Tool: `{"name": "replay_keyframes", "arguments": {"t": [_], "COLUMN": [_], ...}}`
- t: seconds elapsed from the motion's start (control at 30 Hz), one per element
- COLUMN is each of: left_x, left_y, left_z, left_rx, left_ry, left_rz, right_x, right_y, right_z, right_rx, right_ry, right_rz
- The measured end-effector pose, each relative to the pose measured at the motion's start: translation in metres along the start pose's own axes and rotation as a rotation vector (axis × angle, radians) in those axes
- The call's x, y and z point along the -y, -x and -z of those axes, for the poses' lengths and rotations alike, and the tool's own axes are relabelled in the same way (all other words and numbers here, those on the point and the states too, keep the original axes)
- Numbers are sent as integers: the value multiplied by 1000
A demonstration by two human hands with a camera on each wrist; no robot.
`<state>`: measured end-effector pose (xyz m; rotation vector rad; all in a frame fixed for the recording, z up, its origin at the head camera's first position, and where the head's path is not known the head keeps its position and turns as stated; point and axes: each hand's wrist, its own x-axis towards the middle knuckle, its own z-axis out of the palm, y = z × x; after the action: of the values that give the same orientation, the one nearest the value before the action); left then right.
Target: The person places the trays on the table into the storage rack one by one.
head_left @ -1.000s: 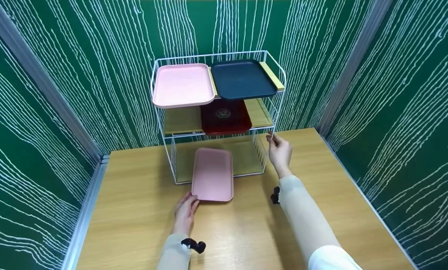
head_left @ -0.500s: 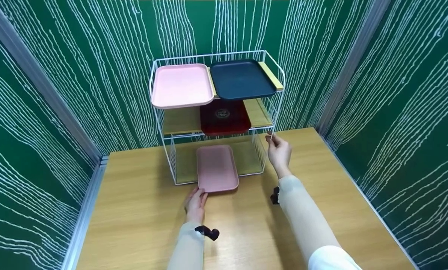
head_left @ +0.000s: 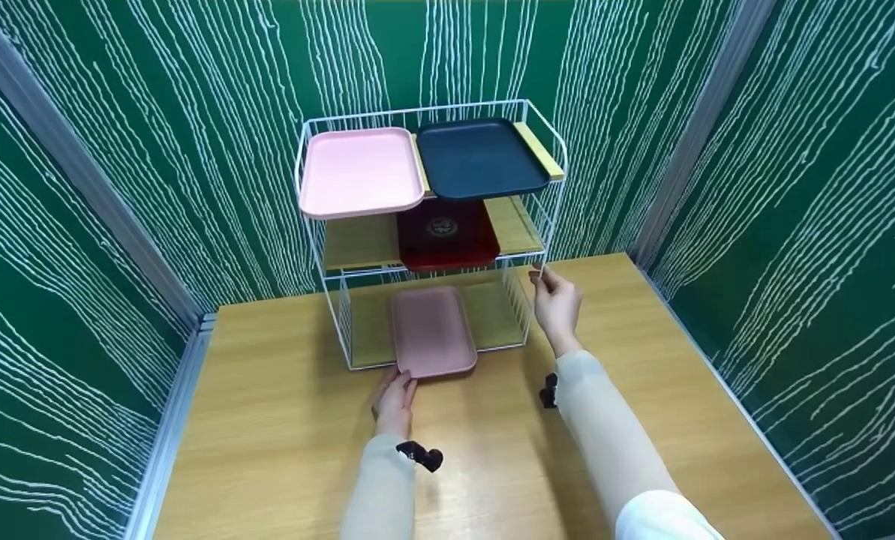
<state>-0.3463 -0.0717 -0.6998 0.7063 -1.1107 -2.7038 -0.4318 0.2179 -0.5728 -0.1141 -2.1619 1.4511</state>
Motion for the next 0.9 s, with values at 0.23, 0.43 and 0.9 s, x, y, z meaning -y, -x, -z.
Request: {"name": "replay_keyframes", "arguments": {"t": [0.23, 0.43, 0.9], "left_x": [2, 3, -3], "left_y": [-4, -6, 1], "left_z": [-2, -2, -14], "left_rx": [19, 17, -43], "left_ry": [-47, -122, -291], "left_rz": [-15, -21, -77], "right_x": [0, 1, -1], "right_y": [2, 0, 1], "right_z": [0, 1, 0], "right_rx": [8, 5, -3], "right_ry": [-13, -14, -5], "right_rz": [-29, -19, -16]}}
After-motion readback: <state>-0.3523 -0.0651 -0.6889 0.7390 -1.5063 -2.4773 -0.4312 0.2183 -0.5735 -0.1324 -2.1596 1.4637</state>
